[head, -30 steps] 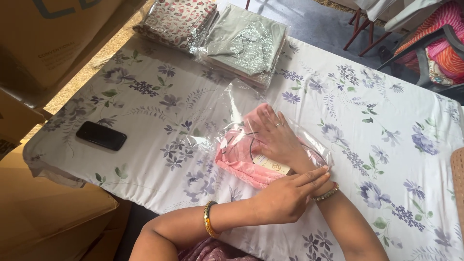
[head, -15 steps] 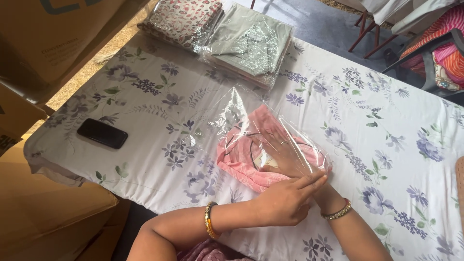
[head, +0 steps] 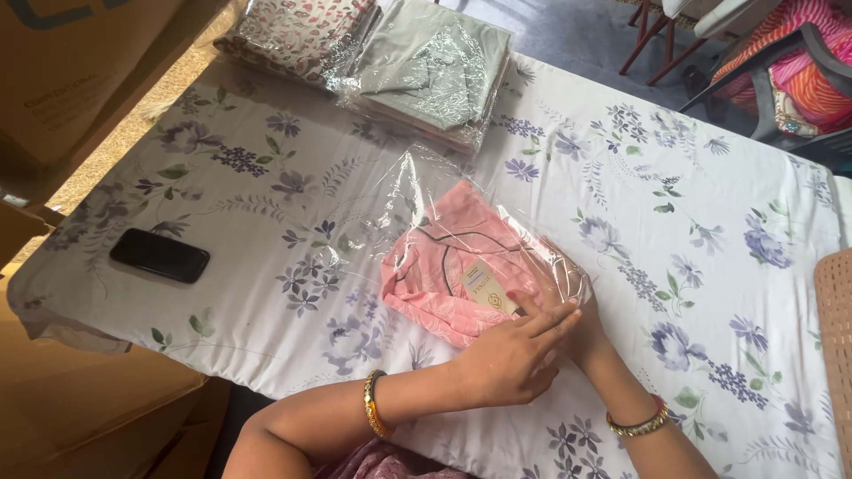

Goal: Folding a pink garment and placing it into a plastic bag on a table.

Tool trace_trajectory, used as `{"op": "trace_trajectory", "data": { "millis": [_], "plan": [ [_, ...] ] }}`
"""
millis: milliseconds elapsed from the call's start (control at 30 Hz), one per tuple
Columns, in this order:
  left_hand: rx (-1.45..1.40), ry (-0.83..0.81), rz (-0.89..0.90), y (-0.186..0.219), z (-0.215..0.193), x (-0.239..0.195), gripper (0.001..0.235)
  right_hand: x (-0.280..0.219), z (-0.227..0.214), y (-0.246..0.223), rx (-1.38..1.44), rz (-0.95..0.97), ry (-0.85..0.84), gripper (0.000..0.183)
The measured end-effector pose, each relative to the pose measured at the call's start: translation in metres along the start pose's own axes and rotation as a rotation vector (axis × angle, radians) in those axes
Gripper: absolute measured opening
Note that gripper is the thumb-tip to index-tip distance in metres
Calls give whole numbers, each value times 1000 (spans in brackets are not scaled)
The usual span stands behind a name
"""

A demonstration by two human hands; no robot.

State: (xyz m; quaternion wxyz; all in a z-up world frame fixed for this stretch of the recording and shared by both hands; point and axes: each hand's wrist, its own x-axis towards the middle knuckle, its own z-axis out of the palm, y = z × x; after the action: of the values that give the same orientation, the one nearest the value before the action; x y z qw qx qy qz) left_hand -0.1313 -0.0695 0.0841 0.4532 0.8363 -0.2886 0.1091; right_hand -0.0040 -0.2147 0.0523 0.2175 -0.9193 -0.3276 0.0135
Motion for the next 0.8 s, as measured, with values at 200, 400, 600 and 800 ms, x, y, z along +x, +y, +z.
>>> {"op": "trace_trajectory", "data": {
  "millis": [200,400,600,800],
  "plan": [
    [40,-52,-39,4,-4,3,77,-16,-47,-11,106,248,-44,72],
    [41,-39,-50,4,-5,5,77,-23,-21,32,39,46,107,64],
    [26,-33,-17,3,-6,6,81,-12,-38,-7,333,65,231,55],
    [9,33,47,1,-9,3,85,-23,-31,-7,-137,-223,409,54]
  ]
}}
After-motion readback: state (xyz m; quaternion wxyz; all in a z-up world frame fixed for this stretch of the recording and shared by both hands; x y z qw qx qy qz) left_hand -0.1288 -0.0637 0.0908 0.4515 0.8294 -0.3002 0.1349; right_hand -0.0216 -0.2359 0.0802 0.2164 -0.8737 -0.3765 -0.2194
